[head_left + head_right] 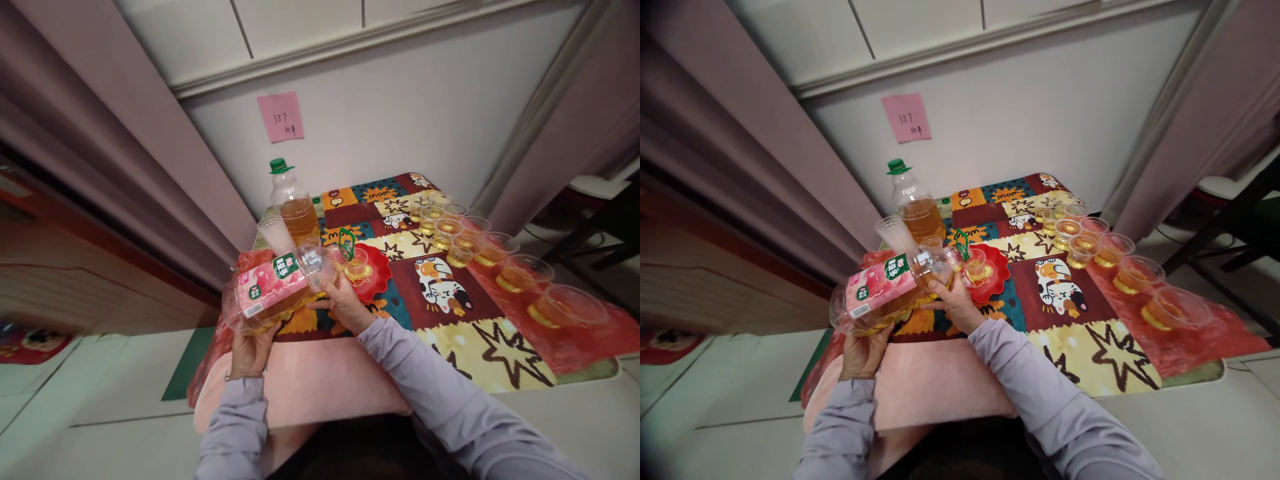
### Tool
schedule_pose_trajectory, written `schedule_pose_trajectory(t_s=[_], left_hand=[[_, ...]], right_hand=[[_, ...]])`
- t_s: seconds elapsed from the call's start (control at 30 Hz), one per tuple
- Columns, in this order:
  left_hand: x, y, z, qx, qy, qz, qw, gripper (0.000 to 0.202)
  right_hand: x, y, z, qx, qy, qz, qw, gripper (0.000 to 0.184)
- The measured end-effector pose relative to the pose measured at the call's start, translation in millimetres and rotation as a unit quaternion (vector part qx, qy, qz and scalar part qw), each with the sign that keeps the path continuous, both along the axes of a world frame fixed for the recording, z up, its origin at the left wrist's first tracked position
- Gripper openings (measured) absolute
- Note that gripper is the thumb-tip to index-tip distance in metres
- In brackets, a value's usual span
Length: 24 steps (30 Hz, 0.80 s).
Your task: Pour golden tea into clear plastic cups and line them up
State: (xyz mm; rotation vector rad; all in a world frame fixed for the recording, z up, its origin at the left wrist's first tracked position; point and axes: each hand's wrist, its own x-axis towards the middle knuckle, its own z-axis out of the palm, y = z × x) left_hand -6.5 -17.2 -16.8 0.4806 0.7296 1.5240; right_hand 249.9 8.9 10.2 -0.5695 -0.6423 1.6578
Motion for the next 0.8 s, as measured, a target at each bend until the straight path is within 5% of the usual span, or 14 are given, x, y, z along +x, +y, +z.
schedule_pose_trajectory(t_s=[0.5,0.8], left_hand=[[-6.3,2.8,-7.1,-0.027,-0.002,0.005,1.0,0.059],[-6.7,1.4,-4.5,-0.025,-0.037,-0.009,0.999,0.046]], right_hand=[[0.4,1.3,-2.4,0.002,-0.006,0.002,1.0,0.091],[0.4,1.4,-3.6,0.003,0.006,0.003,1.0,0.092]])
